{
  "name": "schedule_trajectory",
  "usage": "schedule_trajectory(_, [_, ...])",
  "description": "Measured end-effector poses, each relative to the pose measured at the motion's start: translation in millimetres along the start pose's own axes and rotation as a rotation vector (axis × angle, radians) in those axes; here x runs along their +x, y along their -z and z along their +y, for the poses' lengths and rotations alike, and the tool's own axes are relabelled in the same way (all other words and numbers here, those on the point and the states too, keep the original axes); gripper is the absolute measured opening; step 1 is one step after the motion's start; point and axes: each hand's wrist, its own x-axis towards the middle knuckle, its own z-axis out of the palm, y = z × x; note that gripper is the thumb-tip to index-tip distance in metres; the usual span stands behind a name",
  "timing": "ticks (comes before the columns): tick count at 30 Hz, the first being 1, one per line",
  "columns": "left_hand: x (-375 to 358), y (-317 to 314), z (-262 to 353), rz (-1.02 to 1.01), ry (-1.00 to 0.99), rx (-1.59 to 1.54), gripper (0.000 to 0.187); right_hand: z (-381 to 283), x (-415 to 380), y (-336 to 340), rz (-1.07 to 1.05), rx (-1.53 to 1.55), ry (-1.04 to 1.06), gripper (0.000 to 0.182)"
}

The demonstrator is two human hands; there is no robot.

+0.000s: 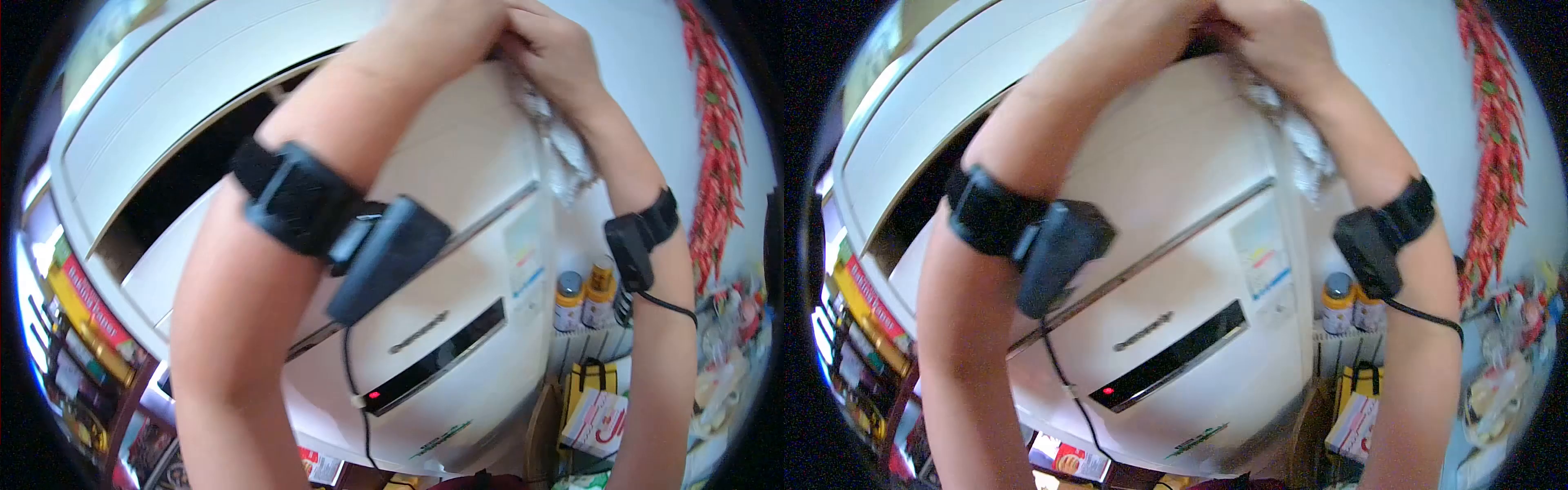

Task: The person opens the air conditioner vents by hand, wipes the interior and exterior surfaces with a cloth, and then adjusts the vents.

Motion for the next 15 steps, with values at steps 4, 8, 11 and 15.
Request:
schedule_trajectory(4, [8,-7,5,0.108,0.030,-0.082,0.018,17,-6,-4,0.001,-0.004,-0.003,0.024])
schedule_trajectory(8, [-16,14,4,0.264,0.022,-0.031,0.022,12,-4,-4,0.047,0.059,0.024,0.017])
schedule_trajectory(11, [-29,39,3,0.094,-0.003,-0.131,0.022,2,-5,0,0.047,0.044,-0.021,0.016])
schedule_trajectory(15, [-111,97,-34,-0.019,0.022,-0.298,0.027,18,-5,-5,0.043,0.067,0.024,0.013])
